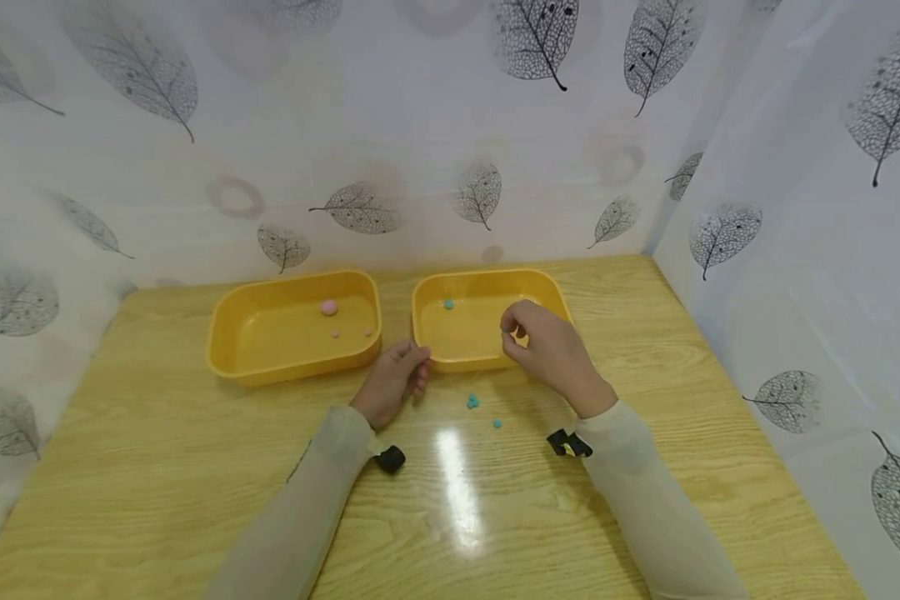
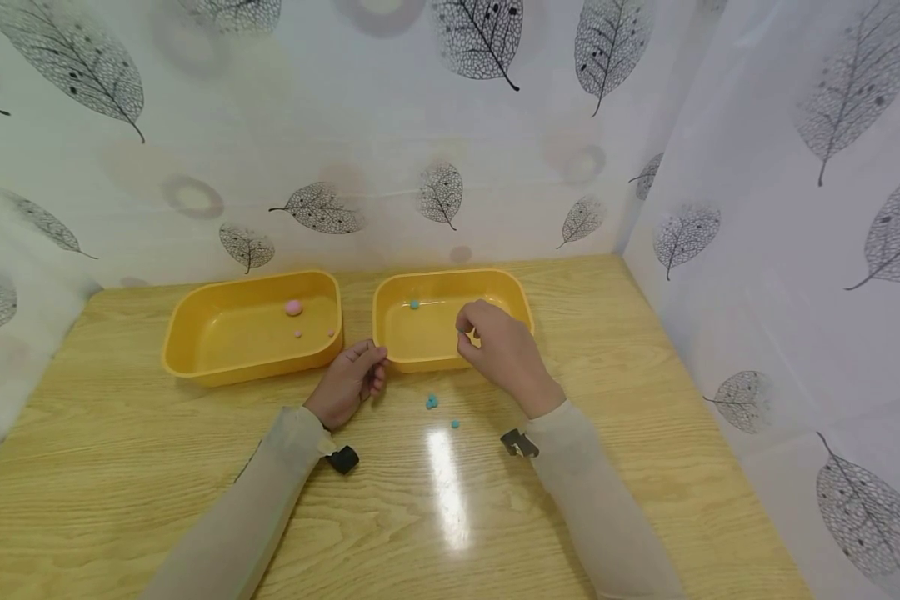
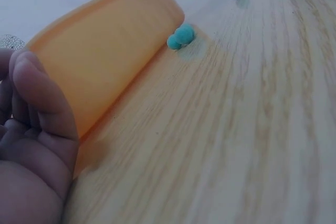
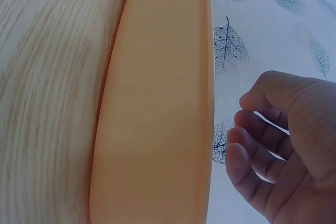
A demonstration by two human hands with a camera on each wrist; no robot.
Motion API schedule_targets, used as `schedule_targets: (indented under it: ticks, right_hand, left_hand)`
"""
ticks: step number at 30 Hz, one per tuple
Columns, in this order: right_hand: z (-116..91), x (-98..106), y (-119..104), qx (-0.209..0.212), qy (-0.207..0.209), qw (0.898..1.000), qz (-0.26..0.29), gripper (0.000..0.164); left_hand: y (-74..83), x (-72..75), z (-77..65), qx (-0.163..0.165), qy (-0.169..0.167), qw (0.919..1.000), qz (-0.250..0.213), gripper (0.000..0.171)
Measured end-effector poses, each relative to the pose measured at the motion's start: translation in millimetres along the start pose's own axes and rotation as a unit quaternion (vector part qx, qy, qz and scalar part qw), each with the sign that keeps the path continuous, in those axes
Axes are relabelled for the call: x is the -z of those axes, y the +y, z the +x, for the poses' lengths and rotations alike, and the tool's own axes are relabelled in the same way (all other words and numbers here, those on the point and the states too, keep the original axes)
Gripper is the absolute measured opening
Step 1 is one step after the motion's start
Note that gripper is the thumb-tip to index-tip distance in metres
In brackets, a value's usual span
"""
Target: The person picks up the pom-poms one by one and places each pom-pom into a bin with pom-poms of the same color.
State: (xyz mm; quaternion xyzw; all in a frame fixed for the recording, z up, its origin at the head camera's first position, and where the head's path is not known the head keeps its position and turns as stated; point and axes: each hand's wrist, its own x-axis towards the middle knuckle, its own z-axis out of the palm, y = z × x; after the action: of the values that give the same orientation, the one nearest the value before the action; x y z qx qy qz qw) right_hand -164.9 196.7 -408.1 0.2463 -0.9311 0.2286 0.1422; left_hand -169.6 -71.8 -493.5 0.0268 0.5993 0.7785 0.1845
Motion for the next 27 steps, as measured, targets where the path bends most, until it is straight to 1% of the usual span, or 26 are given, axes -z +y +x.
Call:
schedule_targets:
  ticks: [7,12,18,21,24,27]
  right_hand:
    - [0.6,-0.8,-2.3,-0.010,-0.003,1.000,0.002,0.007]
    - [2.5,-0.9,-2.4,-0.023,-0.002,1.000,0.009,0.010]
    - [6.6,-1.7,3.7,-0.033,0.005,0.999,0.008,0.012]
    - [8.7,-2.5,8.8,-0.043,0.002,0.999,0.012,0.011]
    - [14.1,0.7,13.7,-0.054,-0.008,0.998,0.017,0.011]
    - [29.7,5.4,16.6,-0.056,-0.029,0.998,0.012,0.013]
  left_hand:
    - [0.6,1.6,-2.8,0.002,0.006,1.0000,-0.004,0.022]
    - [0.0,3.3,-3.9,0.001,0.007,0.9999,-0.013,0.023]
    - [-1.3,4.7,-3.3,0.005,0.016,0.9995,-0.028,0.023]
    - [-1.2,3.9,-1.8,-0.001,0.012,0.9996,-0.024,0.022]
    - [-0.7,1.1,0.6,-0.013,0.001,0.9998,-0.014,0.022]
    - [-0.2,1.3,0.3,-0.021,-0.003,0.9997,-0.008,0.023]
